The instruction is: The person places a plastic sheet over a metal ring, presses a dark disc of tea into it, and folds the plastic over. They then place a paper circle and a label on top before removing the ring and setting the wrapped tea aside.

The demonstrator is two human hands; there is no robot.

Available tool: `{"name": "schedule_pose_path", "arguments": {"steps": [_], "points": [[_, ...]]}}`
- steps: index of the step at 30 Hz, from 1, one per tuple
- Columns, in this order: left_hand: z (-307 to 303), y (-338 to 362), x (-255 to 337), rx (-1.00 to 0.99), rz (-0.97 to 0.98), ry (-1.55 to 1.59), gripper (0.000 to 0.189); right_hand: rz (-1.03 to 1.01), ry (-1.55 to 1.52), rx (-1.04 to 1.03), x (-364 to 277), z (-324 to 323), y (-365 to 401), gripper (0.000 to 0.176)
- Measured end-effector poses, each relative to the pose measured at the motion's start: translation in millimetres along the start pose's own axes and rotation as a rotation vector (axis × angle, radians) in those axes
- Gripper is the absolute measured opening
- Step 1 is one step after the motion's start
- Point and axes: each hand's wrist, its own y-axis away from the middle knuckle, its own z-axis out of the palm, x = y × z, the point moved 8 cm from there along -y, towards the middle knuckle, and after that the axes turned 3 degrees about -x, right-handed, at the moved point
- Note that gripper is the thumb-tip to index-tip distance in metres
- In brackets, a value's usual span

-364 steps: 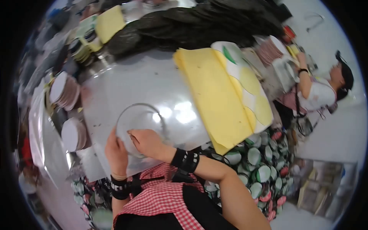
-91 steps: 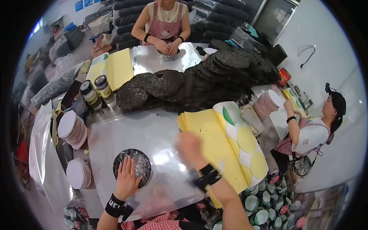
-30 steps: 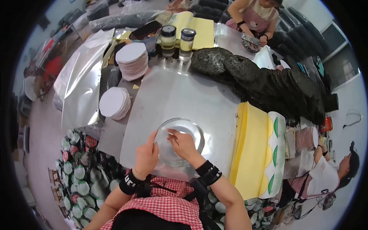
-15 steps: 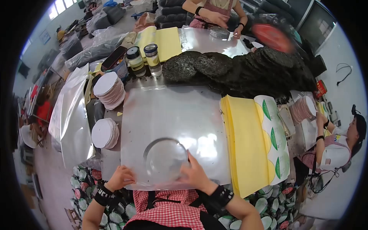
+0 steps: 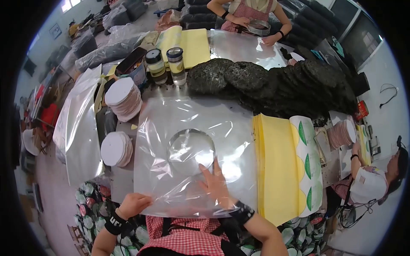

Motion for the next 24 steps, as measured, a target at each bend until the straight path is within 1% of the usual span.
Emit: {"name": "schedule_pose_path", "arguments": {"steps": [1,2,3,4,5,6,7,8,9,10,11,12,13,14,15,16,17,18,20,21,22,24], "points": [[-9,-8,-6,-0.01,-0.048,0.018,0.025,-0.059,0.053,0.018,-6,4,21,0.052],[-27,-11,-18,0.139,-0.063,-0.091,0.03,-0.114,0.111,0.021,-11,7,51,0.051],[-47,-12,-36,0.292,-0.079,-0.195,0.035,-0.212,0.097,-0.065,-16,17,86,0.049],[-72,-17,-52,0.45,-0.181,-0.351,0.039,-0.312,0.084,-0.148,-19,26,128,0.048],[-92,-15,-63,0.606,-0.287,-0.504,0.042,-0.366,-0.103,-0.305,-1,54,190,0.047],[-86,-12,-83,0.612,-0.284,-0.489,0.042,-0.414,-0.291,-0.462,20,71,234,0.046],[-73,-8,-110,0.578,-0.368,-0.571,0.043,-0.328,-0.242,-0.537,8,26,222,0.04],[-67,-10,-126,0.549,-0.446,-0.659,0.044,-0.245,-0.192,-0.6,-44,-47,164,0.035],[-64,-12,-132,0.555,-0.428,-0.659,0.044,-0.14,0.524,-0.886,-63,-70,94,0.022],[-59,-11,-133,0.542,-0.425,-0.66,0.043,-0.314,0.105,-0.047,-16,-120,104,0.008],[-55,-9,-132,0.528,-0.432,-0.66,0.041,0.087,-0.157,-0.02,14,-159,47,0.008],[-55,-9,-130,0.533,-0.432,-0.659,0.041,0.023,-0.097,0.167,43,-189,0,0.007],[-57,-10,-130,0.536,-0.424,-0.603,0.04,0.172,0.018,0.24,63,-214,-53,0.012],[-61,-9,-129,0.54,-0.423,-0.549,0.039,0.149,-0.308,0.328,125,-221,-104,0.019],[-69,-9,-125,0.55,-0.443,-0.556,0.039,0.334,-0.621,0.425,164,-223,-149,0.023],[-76,-12,-125,0.488,-0.472,-0.475,0.036,0.553,-0.77,0.461,202,-221,-192,0.033],[-80,-10,-123,0.419,-0.502,-0.396,0.032,0.629,-0.604,0.404,212,-225,-222,0.035],[-85,-6,-111,0.405,-0.527,-0.41,0.032,0.707,-0.442,0.347,223,-222,-238,0.037],[-116,-9,-48,0.795,-0.301,-0.439,0.026,0.625,-0.474,0.463,250,-213,-253,0.036],[-115,-26,-9,0.803,-0.143,-0.532,0.023,0.571,-0.673,0.575,246,-209,-250,0.032],[-106,-46,30,0.811,0.015,-0.613,0.019,0.564,-0.669,0.572,238,-205,-243,0.032],[-85,-98,81,0.752,0.355,-0.32,0.019,0.493,-0.914,0.578,213,-188,-215,0.031]]}}
